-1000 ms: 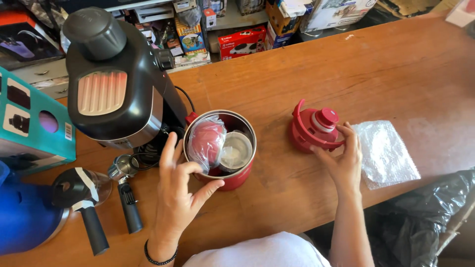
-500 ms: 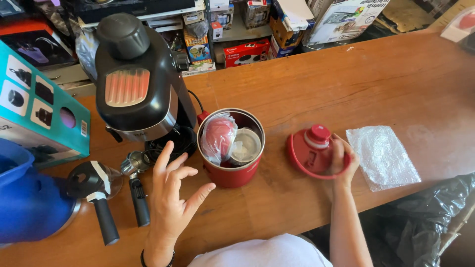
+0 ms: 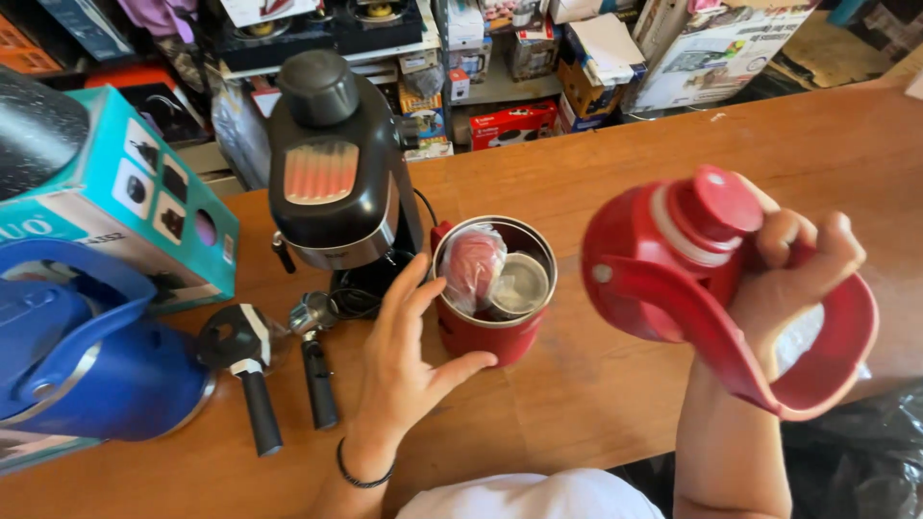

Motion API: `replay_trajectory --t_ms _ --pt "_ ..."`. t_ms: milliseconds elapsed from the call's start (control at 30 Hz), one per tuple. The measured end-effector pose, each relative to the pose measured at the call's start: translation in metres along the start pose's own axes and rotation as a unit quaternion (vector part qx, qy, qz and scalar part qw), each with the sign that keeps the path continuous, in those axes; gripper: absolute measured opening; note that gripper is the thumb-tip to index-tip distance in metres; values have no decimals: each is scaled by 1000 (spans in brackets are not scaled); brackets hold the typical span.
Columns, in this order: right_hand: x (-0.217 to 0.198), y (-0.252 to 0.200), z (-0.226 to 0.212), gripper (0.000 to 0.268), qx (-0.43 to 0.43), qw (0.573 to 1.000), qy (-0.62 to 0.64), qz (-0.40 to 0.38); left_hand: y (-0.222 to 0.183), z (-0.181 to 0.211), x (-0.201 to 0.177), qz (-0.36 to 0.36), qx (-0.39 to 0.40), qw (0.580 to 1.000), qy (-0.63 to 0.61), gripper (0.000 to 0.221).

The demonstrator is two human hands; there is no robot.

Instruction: Assembling a thermos by inserting a filter and package before securing the lid

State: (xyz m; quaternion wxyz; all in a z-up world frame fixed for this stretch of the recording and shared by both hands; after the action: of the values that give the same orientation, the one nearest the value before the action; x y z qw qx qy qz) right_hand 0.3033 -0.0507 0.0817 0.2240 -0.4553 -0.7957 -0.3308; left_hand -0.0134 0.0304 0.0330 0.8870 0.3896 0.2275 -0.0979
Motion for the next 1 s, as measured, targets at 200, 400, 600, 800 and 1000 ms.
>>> replay_trajectory --t_ms 200,400,600,800,1000 --pt "58 -5 66 45 62 981 -70 -172 12 -5 17 -9 -7 999 -41 118" --pt "111 -48 91 52 107 942 -160 -275 22 -23 23 73 -82 985 -131 140" --pt "107 -60 93 40 76 940 -190 -273 24 -42 35 58 -116 980 -149 136" --pt "105 -50 89 41 2 924 -239 -298 28 -41 36 44 -98 982 -154 130" --pt "88 -39 117 37 56 877 -315 -360 22 -38 37 5 -106 987 -117 122"
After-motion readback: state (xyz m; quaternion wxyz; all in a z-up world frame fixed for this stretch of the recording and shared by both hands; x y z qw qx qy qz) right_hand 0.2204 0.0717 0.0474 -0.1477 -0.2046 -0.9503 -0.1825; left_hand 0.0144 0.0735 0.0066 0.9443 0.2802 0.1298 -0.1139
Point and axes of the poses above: each hand's wrist, its own y-axis towards the middle knuckle, its own x-axis out of the palm, z = x × y, the point moved 8 cm from there along y, towards the middle knuckle, and after that the axes turned 6 degrees about -x, right-handed, at the moved point
